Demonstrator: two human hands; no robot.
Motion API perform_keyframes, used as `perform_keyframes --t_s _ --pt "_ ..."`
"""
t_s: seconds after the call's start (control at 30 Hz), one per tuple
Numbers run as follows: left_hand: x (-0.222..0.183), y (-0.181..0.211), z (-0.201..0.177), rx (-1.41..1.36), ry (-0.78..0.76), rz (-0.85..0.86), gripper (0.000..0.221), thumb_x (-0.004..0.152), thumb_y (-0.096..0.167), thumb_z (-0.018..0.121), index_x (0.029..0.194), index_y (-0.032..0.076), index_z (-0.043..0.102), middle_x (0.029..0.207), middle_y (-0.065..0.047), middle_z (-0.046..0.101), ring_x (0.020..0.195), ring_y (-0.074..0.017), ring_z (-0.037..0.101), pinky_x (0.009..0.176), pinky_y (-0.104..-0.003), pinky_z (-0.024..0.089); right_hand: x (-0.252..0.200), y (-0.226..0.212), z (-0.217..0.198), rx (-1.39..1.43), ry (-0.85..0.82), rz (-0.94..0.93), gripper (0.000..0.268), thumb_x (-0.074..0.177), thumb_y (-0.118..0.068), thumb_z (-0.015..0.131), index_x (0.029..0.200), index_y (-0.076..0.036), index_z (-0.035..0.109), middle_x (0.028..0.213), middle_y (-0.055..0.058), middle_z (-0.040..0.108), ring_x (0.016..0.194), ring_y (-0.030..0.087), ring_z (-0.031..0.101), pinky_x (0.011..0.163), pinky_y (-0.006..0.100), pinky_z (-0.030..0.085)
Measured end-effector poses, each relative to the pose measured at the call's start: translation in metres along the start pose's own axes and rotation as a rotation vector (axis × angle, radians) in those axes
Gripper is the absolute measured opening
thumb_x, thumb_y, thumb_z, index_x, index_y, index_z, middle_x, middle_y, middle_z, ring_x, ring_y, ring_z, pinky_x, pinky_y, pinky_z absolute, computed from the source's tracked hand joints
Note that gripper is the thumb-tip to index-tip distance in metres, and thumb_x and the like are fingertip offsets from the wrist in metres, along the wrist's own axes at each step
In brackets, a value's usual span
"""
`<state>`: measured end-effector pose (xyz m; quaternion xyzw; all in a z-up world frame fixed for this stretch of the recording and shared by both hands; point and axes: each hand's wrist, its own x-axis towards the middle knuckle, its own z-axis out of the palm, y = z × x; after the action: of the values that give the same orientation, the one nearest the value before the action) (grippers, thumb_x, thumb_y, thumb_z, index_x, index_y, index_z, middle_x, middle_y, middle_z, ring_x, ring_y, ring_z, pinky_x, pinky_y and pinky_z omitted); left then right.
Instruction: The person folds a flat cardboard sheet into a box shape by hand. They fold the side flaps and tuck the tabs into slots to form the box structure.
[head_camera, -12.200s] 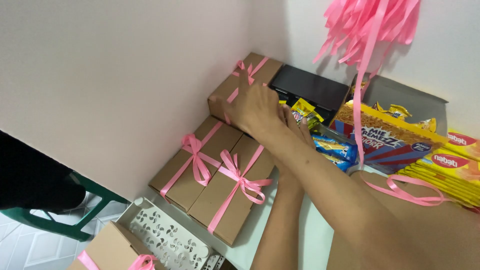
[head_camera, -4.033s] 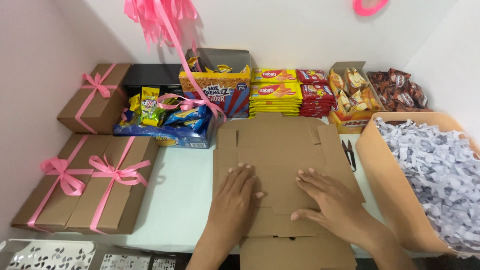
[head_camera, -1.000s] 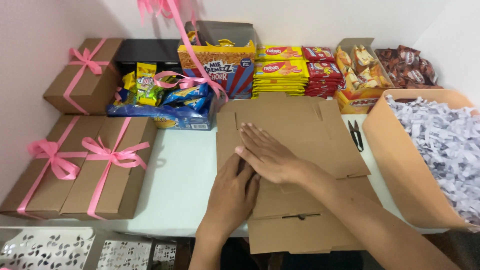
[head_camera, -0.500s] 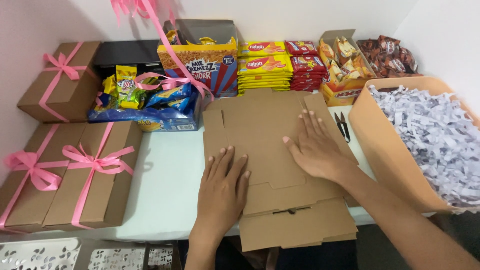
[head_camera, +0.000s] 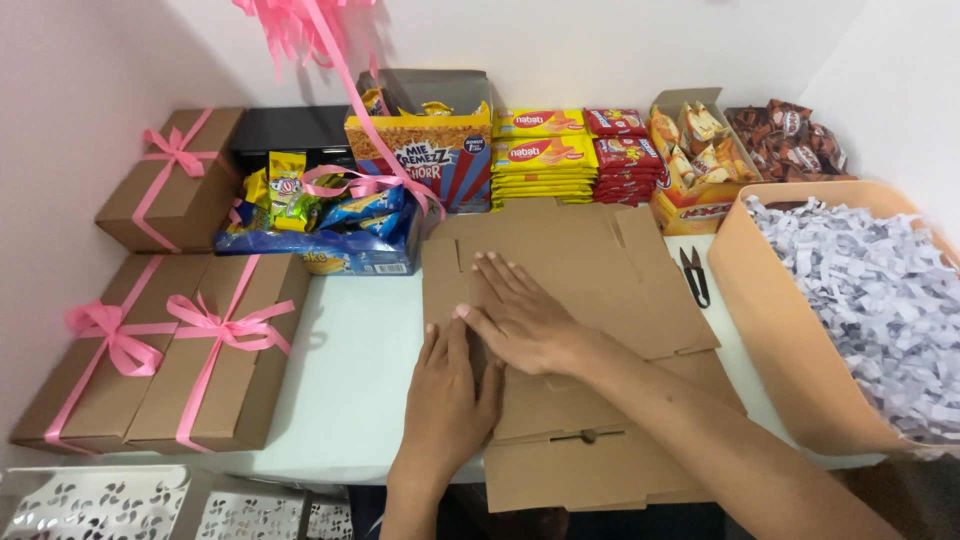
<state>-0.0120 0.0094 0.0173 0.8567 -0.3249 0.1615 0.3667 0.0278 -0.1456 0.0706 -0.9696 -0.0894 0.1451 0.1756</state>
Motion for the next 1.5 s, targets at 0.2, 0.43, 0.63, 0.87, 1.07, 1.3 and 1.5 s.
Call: perform_keyframes --t_s 0.2,0.43,0.63,0.87,1.07,1.3,1.5 --pt "-0.001 -0.003 0.001 -0.032 -0.045 -0.05 0.056 0.103 0.025 0.052 0.148 -0.007 0.038 0.147 -0.026 0.053 0.14 -0.0427 0.045 0.12 -0.051 0.031 -0.015 0.034 0.001 -0.088 0.028 0.035 0.078 0.105 -0.053 0.008 0.161 -0.001 -0.005 0.173 0.013 -0.011 0.16 0.023 -0.012 0.127 0.038 -0.006" --pt "0.006 -0.009 -0.013 -0.108 -0.109 -0.134 0.06 0.098 0.032 0.062 0.145 0.0 0.045 0.145 -0.024 0.056 0.136 -0.0427 0.048 0.112 -0.051 0.039 -0.049 0.117 0.006 -0.14 0.221 0.3 0.081 0.105 -0.056 0.02 0.16 0.002 0.005 0.171 0.019 -0.002 0.16 0.029 -0.006 0.127 0.042 -0.002" --pt "0.003 -0.008 -0.016 -0.296 -0.213 -0.333 0.071 0.097 0.036 0.063 0.156 0.01 0.034 0.161 -0.016 0.039 0.15 -0.036 0.031 0.122 -0.05 0.025 -0.041 0.073 -0.005 -0.162 0.165 0.297 0.083 0.106 -0.056 0.013 0.159 0.006 0.001 0.17 0.024 -0.002 0.159 0.033 -0.008 0.128 0.043 -0.005" --pt "0.002 -0.015 -0.008 -0.223 -0.107 -0.118 0.067 0.096 0.024 0.065 0.15 -0.001 0.036 0.145 -0.021 0.053 0.133 -0.0373 0.047 0.112 -0.047 0.035 -0.011 -0.005 -0.004 -0.107 -0.029 0.049 0.079 0.104 -0.054 0.003 0.161 0.001 -0.005 0.172 0.016 -0.01 0.159 0.027 -0.011 0.128 0.041 -0.007" --pt "0.0 -0.021 -0.002 -0.116 -0.068 -0.111 0.068 0.097 0.033 0.065 0.149 -0.004 0.041 0.15 -0.024 0.052 0.137 -0.0407 0.048 0.116 -0.049 0.036 -0.022 0.013 -0.011 -0.055 -0.06 0.034 0.076 0.103 -0.052 0.006 0.162 -0.005 -0.005 0.174 0.009 -0.01 0.16 0.02 -0.01 0.128 0.037 -0.005" --pt "0.002 -0.011 -0.013 -0.227 -0.144 -0.248 0.071 0.097 0.035 0.064 0.154 0.002 0.036 0.158 -0.017 0.044 0.15 -0.0336 0.034 0.123 -0.047 0.025 -0.05 0.125 0.01 -0.182 0.212 0.233 0.079 0.106 -0.053 0.02 0.161 0.002 0.004 0.172 0.016 0.0 0.159 0.026 -0.004 0.127 0.04 -0.003" --pt "0.0 -0.019 -0.007 -0.217 -0.164 -0.194 0.082 0.1 0.037 0.063 0.158 -0.004 0.021 0.169 -0.023 0.016 0.159 -0.0328 0.007 0.127 -0.049 0.004 -0.044 0.076 -0.005 -0.196 0.077 0.265 0.084 0.105 -0.058 0.012 0.16 0.003 -0.007 0.171 0.02 -0.008 0.159 0.03 -0.011 0.127 0.043 -0.009"
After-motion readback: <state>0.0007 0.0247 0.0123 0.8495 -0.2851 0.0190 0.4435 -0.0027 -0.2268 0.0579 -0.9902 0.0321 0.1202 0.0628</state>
